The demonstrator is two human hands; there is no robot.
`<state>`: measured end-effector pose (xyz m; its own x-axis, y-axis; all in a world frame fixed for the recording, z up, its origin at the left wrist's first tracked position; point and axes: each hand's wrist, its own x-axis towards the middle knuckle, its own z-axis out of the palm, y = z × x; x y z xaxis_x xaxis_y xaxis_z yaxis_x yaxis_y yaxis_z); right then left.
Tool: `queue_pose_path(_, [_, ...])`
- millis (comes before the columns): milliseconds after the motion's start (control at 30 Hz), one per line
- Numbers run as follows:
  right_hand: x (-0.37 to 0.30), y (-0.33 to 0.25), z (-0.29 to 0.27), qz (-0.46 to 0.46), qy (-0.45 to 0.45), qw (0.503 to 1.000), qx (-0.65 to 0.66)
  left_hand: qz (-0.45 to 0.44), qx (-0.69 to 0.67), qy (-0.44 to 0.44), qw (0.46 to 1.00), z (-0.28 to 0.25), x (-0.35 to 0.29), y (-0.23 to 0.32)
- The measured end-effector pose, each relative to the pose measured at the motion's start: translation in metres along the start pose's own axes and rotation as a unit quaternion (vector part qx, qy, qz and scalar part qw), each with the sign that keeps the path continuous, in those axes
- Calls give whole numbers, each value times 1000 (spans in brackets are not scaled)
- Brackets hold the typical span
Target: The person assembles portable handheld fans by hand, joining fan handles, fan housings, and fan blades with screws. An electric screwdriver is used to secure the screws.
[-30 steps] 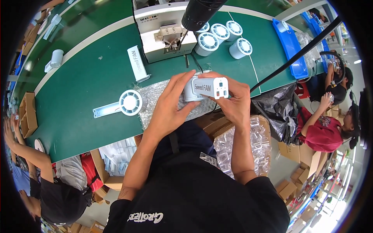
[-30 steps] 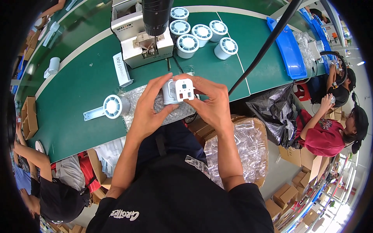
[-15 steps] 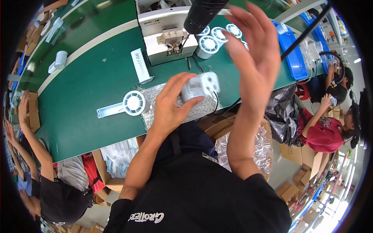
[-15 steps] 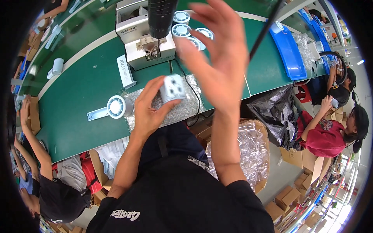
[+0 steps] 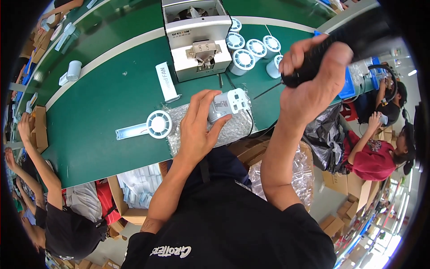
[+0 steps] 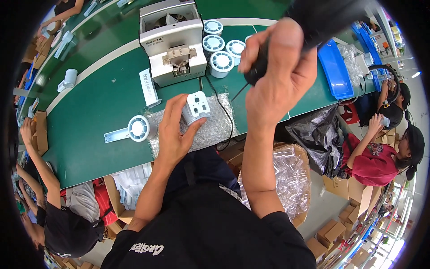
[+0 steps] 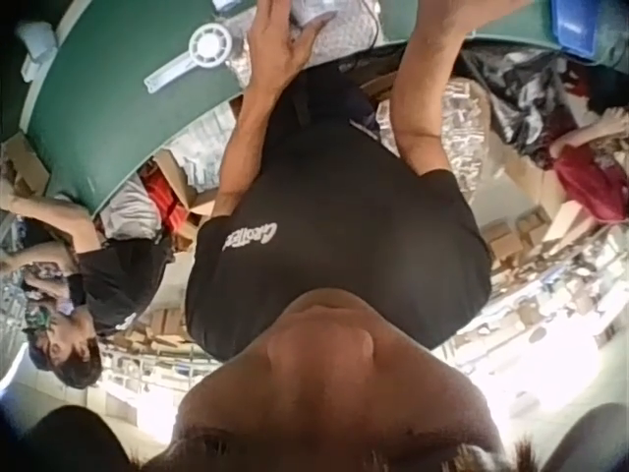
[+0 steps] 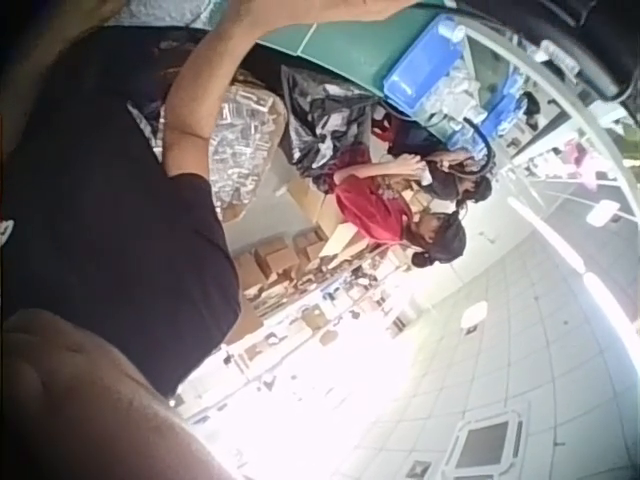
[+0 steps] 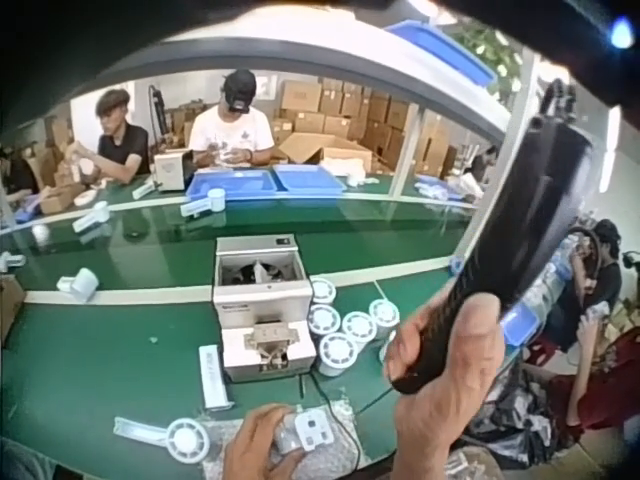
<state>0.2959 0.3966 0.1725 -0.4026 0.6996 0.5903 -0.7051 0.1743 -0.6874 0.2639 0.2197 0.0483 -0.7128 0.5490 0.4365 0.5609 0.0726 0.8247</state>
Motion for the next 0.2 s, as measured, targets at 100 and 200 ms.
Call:
queue_pose_path(100, [-3,-4,-1,25,-25,997,-71,22,8,9,1000,0,1,-11])
queue_pose_path(200, [-1,-7,1,66,-64,981,-168,-34,-35,-11,999,-1,2,-2])
